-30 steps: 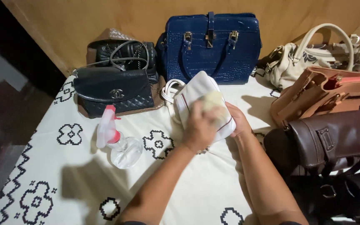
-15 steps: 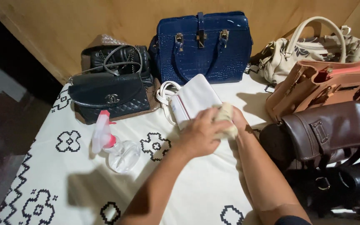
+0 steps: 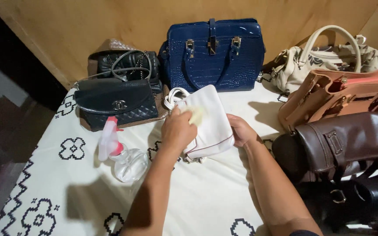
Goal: Cleaning and wiping down various handbags using a cloth and spray
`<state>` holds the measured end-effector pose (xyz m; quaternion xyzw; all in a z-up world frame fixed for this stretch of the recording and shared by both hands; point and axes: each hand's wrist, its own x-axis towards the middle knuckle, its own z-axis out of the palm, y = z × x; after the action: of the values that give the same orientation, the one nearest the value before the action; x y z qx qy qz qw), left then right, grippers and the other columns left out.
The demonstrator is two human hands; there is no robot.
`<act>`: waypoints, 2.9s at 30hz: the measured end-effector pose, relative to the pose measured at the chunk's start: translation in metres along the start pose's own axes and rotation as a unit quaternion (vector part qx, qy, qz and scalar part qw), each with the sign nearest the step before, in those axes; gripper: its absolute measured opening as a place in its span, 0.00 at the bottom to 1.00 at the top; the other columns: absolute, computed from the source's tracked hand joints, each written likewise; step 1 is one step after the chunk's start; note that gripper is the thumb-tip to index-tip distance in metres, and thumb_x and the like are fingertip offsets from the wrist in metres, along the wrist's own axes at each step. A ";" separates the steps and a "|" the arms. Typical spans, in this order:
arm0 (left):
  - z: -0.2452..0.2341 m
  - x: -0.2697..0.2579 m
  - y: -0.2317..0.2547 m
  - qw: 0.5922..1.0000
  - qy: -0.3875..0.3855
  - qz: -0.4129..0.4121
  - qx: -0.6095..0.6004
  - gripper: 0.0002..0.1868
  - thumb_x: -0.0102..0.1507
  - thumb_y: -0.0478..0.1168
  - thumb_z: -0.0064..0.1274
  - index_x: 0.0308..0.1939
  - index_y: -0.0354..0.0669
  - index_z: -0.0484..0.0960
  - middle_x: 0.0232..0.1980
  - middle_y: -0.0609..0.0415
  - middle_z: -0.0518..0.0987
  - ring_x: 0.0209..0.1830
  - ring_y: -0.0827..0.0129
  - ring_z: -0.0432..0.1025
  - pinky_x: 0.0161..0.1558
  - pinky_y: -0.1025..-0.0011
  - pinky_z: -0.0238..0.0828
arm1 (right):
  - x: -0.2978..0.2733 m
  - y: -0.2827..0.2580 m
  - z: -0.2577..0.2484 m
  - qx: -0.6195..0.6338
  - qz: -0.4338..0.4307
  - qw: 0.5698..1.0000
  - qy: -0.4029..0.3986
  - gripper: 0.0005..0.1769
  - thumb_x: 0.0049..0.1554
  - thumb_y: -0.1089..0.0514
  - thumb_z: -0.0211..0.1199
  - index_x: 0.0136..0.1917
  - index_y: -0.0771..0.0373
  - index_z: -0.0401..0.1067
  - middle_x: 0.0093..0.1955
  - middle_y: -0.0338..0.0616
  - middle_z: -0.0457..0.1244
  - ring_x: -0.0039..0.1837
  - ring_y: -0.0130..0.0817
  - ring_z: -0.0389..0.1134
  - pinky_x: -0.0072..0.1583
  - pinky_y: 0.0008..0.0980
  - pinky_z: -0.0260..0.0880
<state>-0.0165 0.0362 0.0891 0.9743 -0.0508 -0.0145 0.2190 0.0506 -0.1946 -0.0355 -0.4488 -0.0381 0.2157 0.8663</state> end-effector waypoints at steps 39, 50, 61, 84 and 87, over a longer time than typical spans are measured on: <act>-0.004 0.022 -0.047 0.681 0.158 0.021 -0.715 0.40 0.50 0.27 0.51 0.70 0.24 0.68 0.56 0.40 0.80 0.49 0.62 0.75 0.50 0.71 0.71 | -0.013 0.001 0.072 -0.496 -0.451 0.738 0.076 0.19 0.49 0.46 0.64 0.47 0.62 0.76 0.71 0.56 0.64 0.60 0.46 0.70 0.63 0.50 0.73; 0.010 0.021 -0.058 0.506 0.091 0.265 -0.816 0.43 0.52 0.35 0.48 0.73 0.25 0.63 0.66 0.40 0.75 0.67 0.55 0.71 0.71 0.61 0.66 | -0.011 -0.026 0.027 0.036 -0.167 0.985 0.026 0.39 0.51 0.51 0.69 0.72 0.64 0.62 0.66 0.57 0.63 0.63 0.46 0.68 0.65 0.46 0.69; 0.112 0.079 -0.100 0.952 0.243 0.027 -0.182 0.32 0.57 0.47 0.53 0.68 0.54 0.77 0.66 0.52 0.76 0.62 0.63 0.71 0.61 0.63 0.70 | -0.001 -0.073 0.074 -0.015 -0.397 0.917 0.046 0.28 0.50 0.72 0.63 0.65 0.67 0.66 0.58 0.46 0.69 0.58 0.38 0.72 0.63 0.40 0.73; 0.035 0.019 -0.052 0.976 -0.211 0.049 -0.030 0.19 0.52 0.44 0.48 0.40 0.40 0.87 0.44 0.39 0.85 0.44 0.49 0.80 0.50 0.59 0.74 | 0.058 -0.106 0.082 -0.134 -0.494 0.859 0.005 0.20 0.54 0.76 0.64 0.60 0.69 0.74 0.56 0.42 0.69 0.55 0.30 0.70 0.61 0.29 0.71; 0.044 0.025 -0.055 0.979 -0.190 0.062 -0.033 0.20 0.51 0.45 0.49 0.42 0.43 0.87 0.46 0.40 0.83 0.47 0.49 0.78 0.52 0.59 0.73 | 0.084 -0.089 0.049 -0.160 -0.438 0.884 0.028 0.23 0.49 0.76 0.61 0.58 0.68 0.74 0.52 0.45 0.70 0.52 0.33 0.72 0.56 0.32 0.73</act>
<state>0.0107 0.0641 0.0256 0.9410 -0.1512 -0.1873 0.2378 0.1441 -0.1678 0.0542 -0.5248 -0.2407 -0.2069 0.7898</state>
